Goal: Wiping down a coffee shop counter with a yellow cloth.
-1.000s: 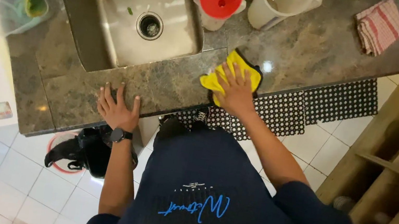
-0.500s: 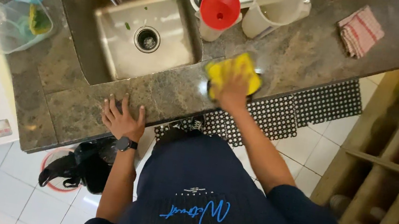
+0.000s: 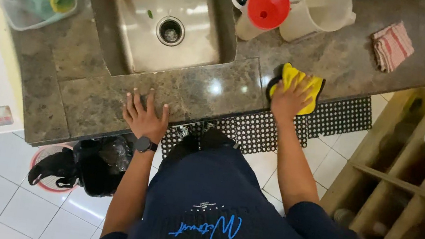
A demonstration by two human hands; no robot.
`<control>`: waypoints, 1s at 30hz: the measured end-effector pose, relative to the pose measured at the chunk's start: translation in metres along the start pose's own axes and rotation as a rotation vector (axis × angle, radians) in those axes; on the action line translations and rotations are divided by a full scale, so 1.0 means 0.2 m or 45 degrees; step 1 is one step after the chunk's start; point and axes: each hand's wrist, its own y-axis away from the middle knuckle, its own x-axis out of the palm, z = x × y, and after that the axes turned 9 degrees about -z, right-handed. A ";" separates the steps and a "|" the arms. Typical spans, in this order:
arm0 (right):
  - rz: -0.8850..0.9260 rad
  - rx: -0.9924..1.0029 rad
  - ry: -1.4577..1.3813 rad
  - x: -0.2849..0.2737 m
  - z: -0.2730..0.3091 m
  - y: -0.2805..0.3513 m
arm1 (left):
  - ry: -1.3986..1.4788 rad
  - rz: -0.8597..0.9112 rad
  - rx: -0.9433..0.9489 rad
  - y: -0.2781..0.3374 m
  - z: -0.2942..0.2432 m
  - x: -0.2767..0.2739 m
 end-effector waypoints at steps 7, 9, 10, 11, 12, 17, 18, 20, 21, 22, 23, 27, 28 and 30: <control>0.251 -0.454 -0.360 -0.32 0.40 0.04 | -0.025 -0.085 0.030 0.04 0.01 0.06; 0.333 -0.711 -0.417 -0.32 0.36 0.05 | -0.054 -0.054 -0.002 0.04 0.00 0.07; 0.324 -0.699 -0.425 -0.29 0.30 0.02 | -0.057 -0.062 0.012 0.04 0.00 0.07; 0.463 -0.716 -0.326 -0.27 0.23 0.00 | -0.062 -0.060 0.004 0.03 0.00 0.07; 0.606 -0.730 -0.227 -0.25 0.15 -0.02 | -0.067 -0.055 -0.005 0.03 0.00 0.07; 0.117 -0.474 -0.301 -0.07 -0.26 -0.16 | -0.138 -0.064 -0.092 0.03 -0.02 0.10; -0.023 -0.379 -0.294 -0.03 -0.33 -0.19 | -0.101 -0.065 -0.137 0.02 -0.03 0.10; 0.090 -0.231 -0.343 -0.04 -0.35 -0.25 | -0.024 -0.063 -0.200 -0.12 -0.19 0.00; 0.212 -0.092 -0.381 -0.04 -0.35 -0.27 | 0.059 -0.049 -0.271 -0.19 -0.27 -0.05; 0.212 -0.082 -0.389 -0.06 -0.31 -0.28 | 0.053 -0.052 -0.260 -0.23 -0.31 0.01; 0.254 -0.013 -0.347 -0.08 -0.25 -0.30 | 0.252 -0.058 -0.137 -0.27 -0.36 0.07; 0.187 -0.245 -0.379 -0.34 -0.04 -0.28 | 0.991 0.088 0.065 -0.51 -0.67 0.20; 0.186 -0.246 -0.378 -0.31 -0.04 -0.24 | 0.992 0.087 0.065 -0.57 -0.73 0.28; 0.455 -0.510 -0.356 -0.25 -0.03 -0.17 | 1.294 0.303 -0.131 -0.67 -0.86 0.43</control>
